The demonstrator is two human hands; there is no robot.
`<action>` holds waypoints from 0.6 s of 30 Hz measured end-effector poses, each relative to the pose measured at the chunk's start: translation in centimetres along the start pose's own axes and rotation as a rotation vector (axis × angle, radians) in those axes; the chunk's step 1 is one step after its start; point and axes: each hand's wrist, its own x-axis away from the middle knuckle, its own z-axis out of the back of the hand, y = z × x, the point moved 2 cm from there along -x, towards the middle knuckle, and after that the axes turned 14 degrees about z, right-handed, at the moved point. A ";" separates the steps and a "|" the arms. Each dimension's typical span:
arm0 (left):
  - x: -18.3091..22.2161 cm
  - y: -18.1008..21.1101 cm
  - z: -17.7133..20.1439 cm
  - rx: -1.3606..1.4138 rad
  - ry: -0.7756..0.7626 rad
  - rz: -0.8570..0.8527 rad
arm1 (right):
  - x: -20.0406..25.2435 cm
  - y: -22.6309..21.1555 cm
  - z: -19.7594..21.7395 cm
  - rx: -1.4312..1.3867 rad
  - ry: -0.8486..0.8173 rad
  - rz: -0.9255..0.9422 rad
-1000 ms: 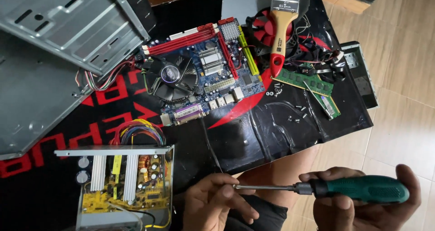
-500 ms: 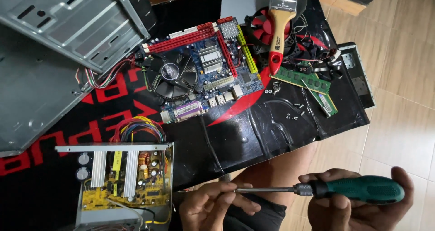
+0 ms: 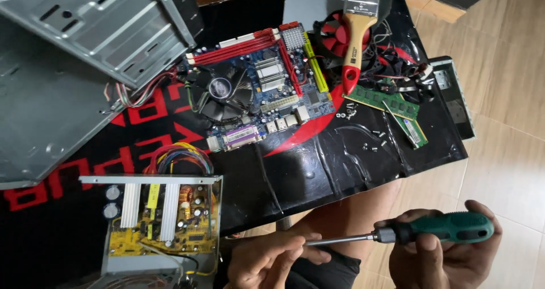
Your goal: Reassembling a computer power supply unit by fitting the internal circuit board into the metal housing and managing cables.
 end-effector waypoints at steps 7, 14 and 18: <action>-0.1 0.7 -0.4 0.019 0.104 0.189 | -0.4 -0.3 -1.2 0.105 -0.140 -0.017; -0.1 2.6 0.1 -0.036 -0.008 0.304 | 0.5 3.4 1.9 0.107 -0.182 -0.057; 2.5 2.1 1.7 -0.313 -0.023 0.239 | 0.1 6.1 3.6 -0.083 -0.229 -0.107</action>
